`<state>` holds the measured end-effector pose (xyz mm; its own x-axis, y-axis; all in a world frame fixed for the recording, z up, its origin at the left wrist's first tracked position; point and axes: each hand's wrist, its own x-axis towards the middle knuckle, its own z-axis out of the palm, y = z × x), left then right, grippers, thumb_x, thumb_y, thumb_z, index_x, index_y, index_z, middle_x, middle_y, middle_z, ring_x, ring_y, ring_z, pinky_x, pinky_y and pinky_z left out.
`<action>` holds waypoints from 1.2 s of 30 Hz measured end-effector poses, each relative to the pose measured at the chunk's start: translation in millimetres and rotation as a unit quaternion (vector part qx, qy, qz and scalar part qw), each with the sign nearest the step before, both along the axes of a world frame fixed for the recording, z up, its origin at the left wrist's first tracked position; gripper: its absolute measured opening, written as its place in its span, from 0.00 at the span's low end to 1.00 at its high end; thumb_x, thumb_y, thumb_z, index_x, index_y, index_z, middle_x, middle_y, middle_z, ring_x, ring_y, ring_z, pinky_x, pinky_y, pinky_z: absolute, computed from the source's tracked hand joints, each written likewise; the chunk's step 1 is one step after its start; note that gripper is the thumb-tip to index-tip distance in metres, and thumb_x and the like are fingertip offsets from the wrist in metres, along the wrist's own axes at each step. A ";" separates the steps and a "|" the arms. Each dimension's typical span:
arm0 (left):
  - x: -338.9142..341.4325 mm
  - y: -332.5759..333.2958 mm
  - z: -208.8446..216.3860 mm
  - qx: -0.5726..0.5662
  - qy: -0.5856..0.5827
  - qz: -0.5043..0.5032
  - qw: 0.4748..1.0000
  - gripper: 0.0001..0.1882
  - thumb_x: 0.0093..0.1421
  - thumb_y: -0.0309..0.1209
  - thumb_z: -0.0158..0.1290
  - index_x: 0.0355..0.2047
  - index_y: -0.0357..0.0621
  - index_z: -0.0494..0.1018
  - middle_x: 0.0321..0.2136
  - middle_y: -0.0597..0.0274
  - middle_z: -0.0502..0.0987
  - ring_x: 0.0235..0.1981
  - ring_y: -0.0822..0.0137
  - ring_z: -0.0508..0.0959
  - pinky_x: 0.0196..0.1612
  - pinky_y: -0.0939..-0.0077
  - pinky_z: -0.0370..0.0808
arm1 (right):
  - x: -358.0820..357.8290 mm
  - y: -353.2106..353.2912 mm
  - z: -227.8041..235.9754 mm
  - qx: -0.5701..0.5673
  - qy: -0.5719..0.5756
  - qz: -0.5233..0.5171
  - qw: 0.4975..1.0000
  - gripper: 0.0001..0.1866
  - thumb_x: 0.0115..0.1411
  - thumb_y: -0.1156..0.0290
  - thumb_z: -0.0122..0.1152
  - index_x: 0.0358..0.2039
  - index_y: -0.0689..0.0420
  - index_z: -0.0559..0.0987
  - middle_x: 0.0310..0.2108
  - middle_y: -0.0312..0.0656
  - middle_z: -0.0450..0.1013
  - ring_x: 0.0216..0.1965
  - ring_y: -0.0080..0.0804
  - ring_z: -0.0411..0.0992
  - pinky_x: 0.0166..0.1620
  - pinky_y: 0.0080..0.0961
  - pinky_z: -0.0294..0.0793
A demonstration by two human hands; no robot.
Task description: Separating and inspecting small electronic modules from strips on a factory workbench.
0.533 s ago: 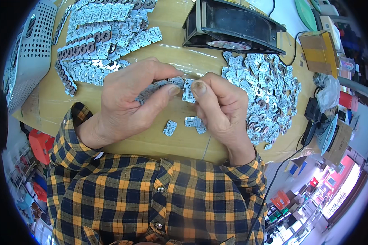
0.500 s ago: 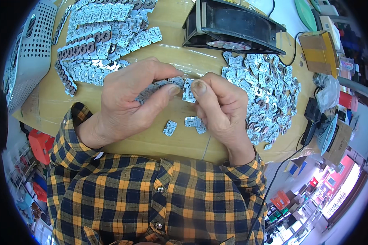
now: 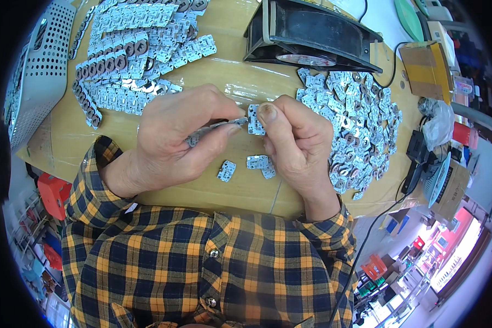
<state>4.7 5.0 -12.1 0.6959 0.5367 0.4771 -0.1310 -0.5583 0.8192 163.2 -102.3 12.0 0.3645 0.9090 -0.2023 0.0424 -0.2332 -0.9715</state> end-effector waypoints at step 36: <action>-6.2 3.5 14.9 -0.394 0.066 -0.104 0.911 0.10 0.62 0.23 0.54 0.43 0.35 0.77 0.26 0.64 0.78 0.25 0.80 0.77 0.27 0.89 0.72 | 16.1 -7.5 9.8 0.044 -0.134 0.110 0.984 0.18 0.66 0.64 0.54 0.22 0.62 0.76 0.17 0.33 0.70 0.15 0.13 0.63 0.18 0.13 0.56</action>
